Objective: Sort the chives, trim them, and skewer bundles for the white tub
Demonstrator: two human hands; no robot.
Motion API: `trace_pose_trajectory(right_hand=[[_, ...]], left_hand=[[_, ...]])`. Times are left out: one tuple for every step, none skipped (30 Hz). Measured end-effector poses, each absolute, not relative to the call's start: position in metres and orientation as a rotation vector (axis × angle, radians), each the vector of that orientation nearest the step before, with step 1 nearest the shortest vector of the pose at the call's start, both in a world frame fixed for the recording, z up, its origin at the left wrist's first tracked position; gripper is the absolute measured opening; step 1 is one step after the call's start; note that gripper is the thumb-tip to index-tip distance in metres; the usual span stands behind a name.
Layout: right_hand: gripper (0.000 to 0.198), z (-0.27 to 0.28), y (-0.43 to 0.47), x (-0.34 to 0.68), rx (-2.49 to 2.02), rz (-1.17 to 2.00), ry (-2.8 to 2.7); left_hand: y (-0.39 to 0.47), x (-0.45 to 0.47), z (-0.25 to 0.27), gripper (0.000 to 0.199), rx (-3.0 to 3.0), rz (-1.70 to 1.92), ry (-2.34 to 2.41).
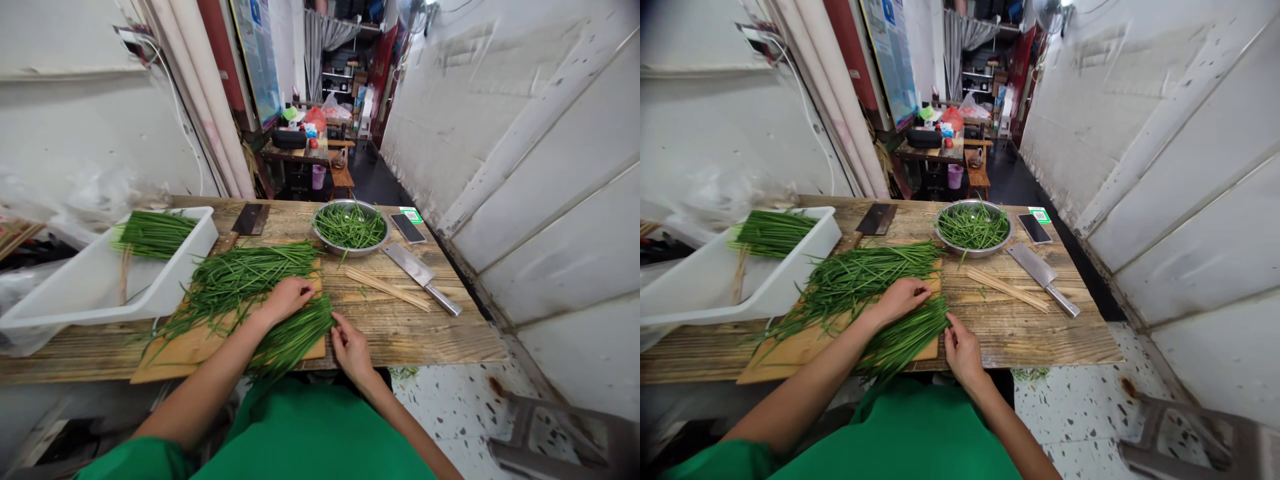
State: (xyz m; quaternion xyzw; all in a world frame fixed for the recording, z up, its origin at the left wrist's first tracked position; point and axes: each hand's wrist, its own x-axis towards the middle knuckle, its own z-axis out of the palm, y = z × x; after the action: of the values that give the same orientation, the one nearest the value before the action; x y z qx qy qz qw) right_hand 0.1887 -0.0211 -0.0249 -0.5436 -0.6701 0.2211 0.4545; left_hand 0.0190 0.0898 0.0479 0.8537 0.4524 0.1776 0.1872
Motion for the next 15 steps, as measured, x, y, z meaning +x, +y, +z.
trace_pose_trajectory(right_hand=[[0.034, -0.0249, -0.0211, 0.1888, -1.341, 0.544, -1.656], [0.034, -0.0250, -0.0210, 0.1889, -1.340, 0.541, -1.658], [0.034, -0.0252, -0.0209, 0.1890, -1.339, 0.533, -1.659], [0.034, -0.0254, -0.0208, 0.1891, -1.338, 0.522, -1.659], [0.034, -0.0258, -0.0206, 0.1892, -1.335, 0.509, -1.658], [0.034, -0.0263, -0.0204, 0.1893, -1.331, 0.500, -1.658], [0.034, -0.0268, -0.0203, 0.1894, -1.325, 0.494, -1.659], [0.034, -0.0273, -0.0201, 0.1894, -1.317, 0.491, -1.660], [0.035, -0.0276, -0.0200, 0.1895, -1.311, 0.493, -1.661], [0.035, -0.0277, -0.0199, 0.1895, -1.306, 0.495, -1.662], [0.035, -0.0277, -0.0198, 0.1895, -1.303, 0.497, -1.663], [0.035, -0.0274, -0.0198, 0.1895, -1.304, 0.498, -1.664], [0.035, -0.0271, -0.0198, 0.1895, -1.306, 0.499, -1.665], [0.034, -0.0266, -0.0198, 0.1895, -1.309, 0.500, -1.667], [0.034, -0.0262, -0.0199, 0.1895, -1.312, 0.502, -1.667]], left_hand=[[0.0895, 0.0206, 0.0466, 0.017, 2.404, 0.504, 1.271], [0.0892, 0.0219, 0.0456, 0.017, 2.403, 0.508, 1.267], [0.0890, 0.0229, 0.0450, 0.017, 2.400, 0.515, 1.265], [0.0889, 0.0234, 0.0447, 0.017, 2.396, 0.521, 1.261], [0.0888, 0.0237, 0.0446, 0.017, 2.393, 0.524, 1.258], [0.0888, 0.0237, 0.0448, 0.017, 2.391, 0.525, 1.255], [0.0889, 0.0235, 0.0451, 0.017, 2.392, 0.522, 1.250], [0.0890, 0.0233, 0.0455, 0.017, 2.396, 0.519, 1.244], [0.0891, 0.0230, 0.0459, 0.017, 2.401, 0.514, 1.236], [0.0891, 0.0229, 0.0462, 0.017, 2.408, 0.507, 1.226], [0.0890, 0.0229, 0.0463, 0.017, 2.415, 0.499, 1.217], [0.0887, 0.0231, 0.0462, 0.017, 2.420, 0.492, 1.208], [0.0882, 0.0234, 0.0459, 0.017, 2.423, 0.486, 1.198], [0.0875, 0.0237, 0.0455, 0.018, 2.427, 0.481, 1.181], [0.0867, 0.0239, 0.0451, 0.018, 2.431, 0.476, 1.154]])
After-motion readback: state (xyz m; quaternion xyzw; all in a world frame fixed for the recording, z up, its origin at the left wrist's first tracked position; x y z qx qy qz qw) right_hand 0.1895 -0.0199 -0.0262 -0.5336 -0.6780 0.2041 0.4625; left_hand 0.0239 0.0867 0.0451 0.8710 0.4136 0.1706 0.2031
